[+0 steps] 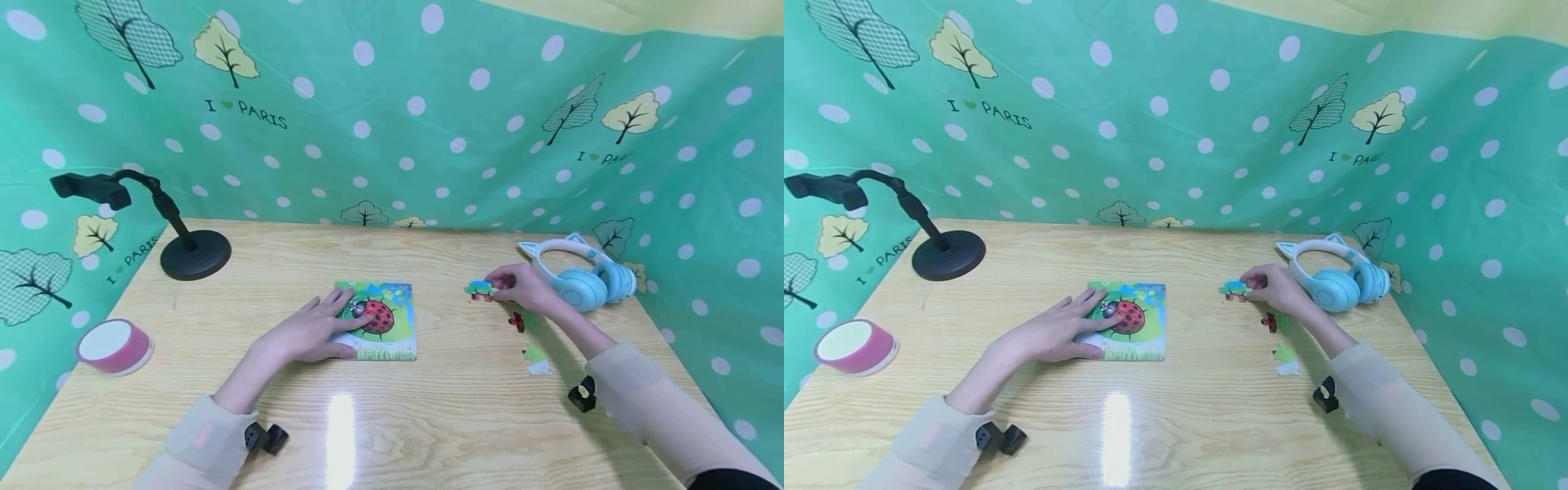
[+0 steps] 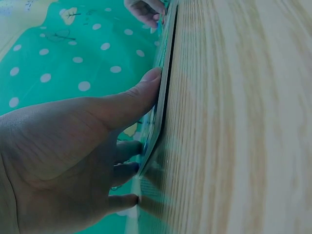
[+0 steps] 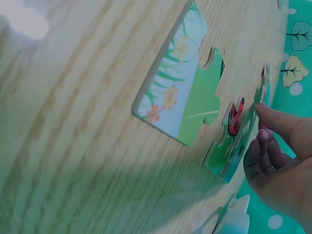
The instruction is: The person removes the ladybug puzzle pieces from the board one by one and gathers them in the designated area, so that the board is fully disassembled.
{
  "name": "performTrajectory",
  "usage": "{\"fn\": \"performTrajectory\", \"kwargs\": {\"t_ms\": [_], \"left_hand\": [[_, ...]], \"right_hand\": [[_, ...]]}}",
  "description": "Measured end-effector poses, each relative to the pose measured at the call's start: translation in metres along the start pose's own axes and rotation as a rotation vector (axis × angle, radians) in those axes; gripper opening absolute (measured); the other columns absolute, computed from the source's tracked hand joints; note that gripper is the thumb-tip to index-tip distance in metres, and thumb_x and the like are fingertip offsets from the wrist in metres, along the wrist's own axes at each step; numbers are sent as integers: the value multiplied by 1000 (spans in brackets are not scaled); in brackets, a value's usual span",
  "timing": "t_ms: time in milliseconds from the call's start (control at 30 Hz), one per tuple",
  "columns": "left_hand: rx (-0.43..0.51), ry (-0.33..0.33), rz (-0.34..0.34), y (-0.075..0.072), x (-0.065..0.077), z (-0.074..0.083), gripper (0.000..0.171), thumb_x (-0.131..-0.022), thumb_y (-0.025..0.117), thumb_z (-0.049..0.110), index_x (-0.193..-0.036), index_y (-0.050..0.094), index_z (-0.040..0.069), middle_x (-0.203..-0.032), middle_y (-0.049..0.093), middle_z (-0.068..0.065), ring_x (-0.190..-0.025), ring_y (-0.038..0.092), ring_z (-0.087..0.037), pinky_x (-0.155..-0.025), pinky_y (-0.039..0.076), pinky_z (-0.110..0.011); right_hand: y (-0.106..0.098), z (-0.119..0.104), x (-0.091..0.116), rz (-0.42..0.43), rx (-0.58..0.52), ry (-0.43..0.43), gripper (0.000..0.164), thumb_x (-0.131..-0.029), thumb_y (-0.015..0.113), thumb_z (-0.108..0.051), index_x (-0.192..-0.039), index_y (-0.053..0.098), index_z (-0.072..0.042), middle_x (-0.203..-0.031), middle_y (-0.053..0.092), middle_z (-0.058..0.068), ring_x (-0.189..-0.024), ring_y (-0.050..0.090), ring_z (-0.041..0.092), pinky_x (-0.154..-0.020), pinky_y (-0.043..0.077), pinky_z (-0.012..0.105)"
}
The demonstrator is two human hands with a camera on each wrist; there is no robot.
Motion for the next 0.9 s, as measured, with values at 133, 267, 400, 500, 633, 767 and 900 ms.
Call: {"fn": "performTrajectory", "kwargs": {"t_ms": [133, 267, 400, 500, 633, 767, 900], "left_hand": [[2, 0, 2, 0, 1, 0, 64, -98, 65, 45, -156, 46, 25, -172, 13, -25, -159, 11, -48, -126, 18, -69], [4, -3, -1, 0, 1, 0, 64, -98, 65, 45, -156, 46, 25, -172, 12, -24, -159, 10, -48, -126, 18, -69], [-1, -1, 0, 1, 0, 0, 65, -98, 66, 45, -156, 45, 26, -172, 12, -24, -159, 10, -48, -126, 18, -69], [-8, 4, 3, 1, -1, 0, 64, -98, 66, 45, -156, 46, 26, -172, 13, -25, -159, 11, -48, -126, 18, -69], [-16, 9, 8, 1, -1, 0, 64, -98, 65, 45, -156, 47, 25, -172, 14, -25, -159, 12, -49, -125, 20, -69], [-15, 9, 10, 1, -2, -1, 64, -98, 66, 45, -156, 47, 25, -172, 14, -25, -159, 13, -49, -125, 20, -69], [-12, 6, 10, 1, -1, -1, 64, -98, 66, 45, -156, 47, 25, -172, 14, -25, -159, 13, -49, -125, 20, -69]], "right_hand": [[0, 2, -1, -4, 9, 0, 32, -88, 76, 0, -120, 73, 2, -98, 72, 16, -88, 63, 19, -70, 51, 19], [0, 2, -2, -12, 9, 3, 33, -88, 77, 1, -120, 72, 3, -98, 71, 16, -87, 62, 20, -69, 51, 19], [-1, 1, -2, -14, 17, 6, 33, -87, 77, 2, -120, 73, 3, -97, 71, 16, -86, 61, 19, -69, 50, 20], [-1, 0, -1, -15, 22, 7, 33, -88, 76, 2, -121, 72, 3, -98, 71, 16, -86, 62, 20, -69, 50, 20], [-2, 0, 0, -18, 12, 12, 34, -88, 76, 2, -122, 72, 4, -99, 72, 18, -87, 63, 21, -68, 51, 20], [-2, 0, 1, -17, -2, 16, 36, -89, 75, 1, -125, 70, 4, -101, 72, 19, -89, 64, 22, -69, 51, 19], [-7, -2, 2, 12, -11, 1, 35, -92, 73, -1, -127, 70, 2, -103, 72, 18, -88, 65, 23, -68, 53, 21]]}}
Point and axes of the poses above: each hand's wrist, its own x-axis away from the middle knuckle, its own y-axis out of the palm, z = x × y, the point moved 7 cm from there along -x, towards the middle knuckle
